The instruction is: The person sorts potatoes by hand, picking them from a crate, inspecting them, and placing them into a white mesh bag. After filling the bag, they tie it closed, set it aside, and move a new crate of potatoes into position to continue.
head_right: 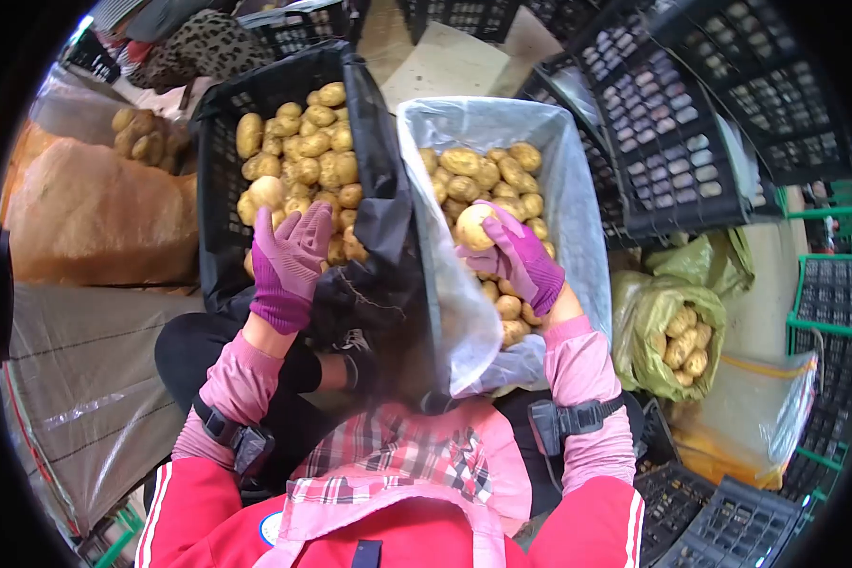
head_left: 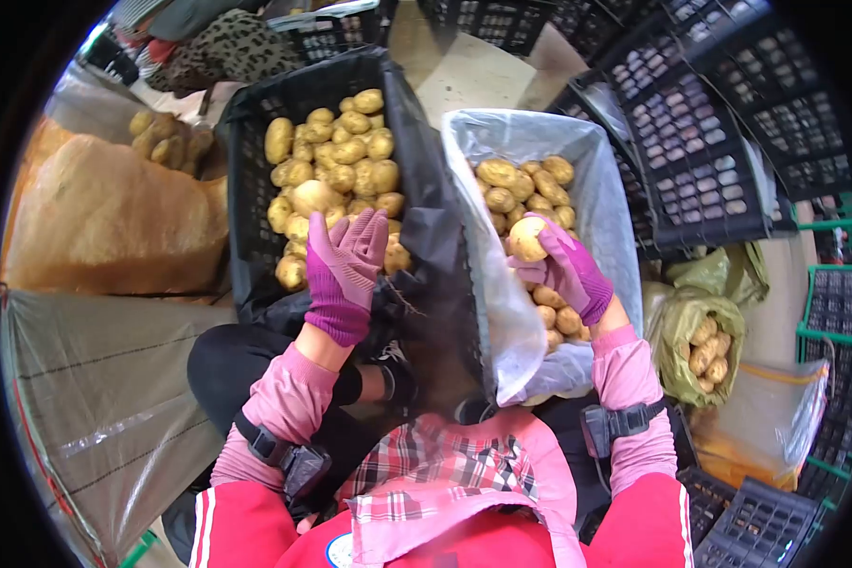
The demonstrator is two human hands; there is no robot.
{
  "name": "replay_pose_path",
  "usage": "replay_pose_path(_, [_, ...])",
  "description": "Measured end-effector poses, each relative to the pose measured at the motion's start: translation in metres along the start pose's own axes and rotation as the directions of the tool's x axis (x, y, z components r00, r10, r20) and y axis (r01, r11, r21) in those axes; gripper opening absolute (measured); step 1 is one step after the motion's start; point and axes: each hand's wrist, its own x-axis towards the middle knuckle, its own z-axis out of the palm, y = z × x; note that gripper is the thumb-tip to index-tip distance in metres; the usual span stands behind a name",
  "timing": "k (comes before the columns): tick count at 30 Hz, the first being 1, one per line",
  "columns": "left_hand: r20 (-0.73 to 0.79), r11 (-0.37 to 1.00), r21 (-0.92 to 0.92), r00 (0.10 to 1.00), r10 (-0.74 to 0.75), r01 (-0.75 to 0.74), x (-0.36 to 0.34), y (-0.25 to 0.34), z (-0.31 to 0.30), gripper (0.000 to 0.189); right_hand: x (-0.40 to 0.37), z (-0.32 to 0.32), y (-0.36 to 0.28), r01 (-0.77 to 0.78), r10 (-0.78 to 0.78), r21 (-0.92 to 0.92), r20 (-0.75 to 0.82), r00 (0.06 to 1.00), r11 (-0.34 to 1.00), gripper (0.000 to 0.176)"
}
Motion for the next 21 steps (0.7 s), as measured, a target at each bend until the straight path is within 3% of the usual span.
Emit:
replay_pose_path(1, [0.088,0.985,0.172,0.995,-0.042,0.027,-0.004,-0.014,-0.001,0.068,-0.023,0.015,-0.013,0.02,-0.021,0.059,0.021,1.0,0.998,0.062])
replay_pose_path(2, [0.171,0.947,0.289,0.965,-0.199,0.144,-0.012,-0.025,0.0,0.068,-0.04,0.028,-0.022,0.04,-0.047,0.119,0.052,0.998,0.992,0.063])
replay_pose_path(4, [0.259,0.795,0.527,0.834,-0.488,0.301,-0.034,-0.045,-0.001,0.067,-0.063,0.045,-0.026,0.087,-0.098,0.172,0.056,0.994,0.981,0.066])
replay_pose_path(8, [0.371,0.674,0.649,0.627,-0.685,0.352,-0.068,-0.073,0.004,0.063,-0.082,0.073,-0.031,0.101,-0.122,0.159,0.128,0.984,0.982,0.07])
replay_pose_path(11, [0.508,0.671,0.633,0.448,-0.736,0.386,-0.062,-0.082,0.001,0.065,-0.08,0.078,-0.022,0.122,-0.112,-0.254,0.054,0.992,0.96,0.059])
replay_pose_path(12, [0.471,0.679,0.668,0.532,-0.703,0.306,-0.065,-0.083,0.002,0.066,-0.076,0.076,-0.019,0.12,-0.113,-0.375,0.041,0.993,0.919,0.057])
replay_pose_path(14, [0.397,0.669,0.732,0.718,-0.572,0.128,-0.076,-0.078,0.001,0.068,-0.073,0.079,-0.014,0.035,-0.075,-0.41,-0.08,0.994,0.911,0.055])
replay_pose_path(15, [0.366,0.654,0.75,0.759,-0.539,0.103,-0.074,-0.08,-0.005,0.071,-0.07,0.079,-0.01,0.065,-0.103,-0.425,-0.068,0.992,0.903,0.057])
replay_pose_path(18, [0.403,0.623,0.782,0.771,-0.493,-0.01,-0.077,-0.08,-0.003,0.071,-0.06,0.078,0.005,0.221,-0.257,-0.46,-0.017,0.966,0.86,0.067])
replay_pose_path(20, [0.538,0.39,0.829,0.76,-0.364,-0.401,-0.079,-0.084,-0.005,0.067,-0.068,0.075,-0.003,0.09,-0.126,-0.325,-0.091,0.988,0.941,0.07])
replay_pose_path(21, [0.613,0.241,0.79,0.721,-0.324,-0.563,-0.081,-0.087,-0.006,0.065,-0.067,0.073,-0.004,0.097,-0.143,-0.329,-0.117,0.983,0.939,0.07])
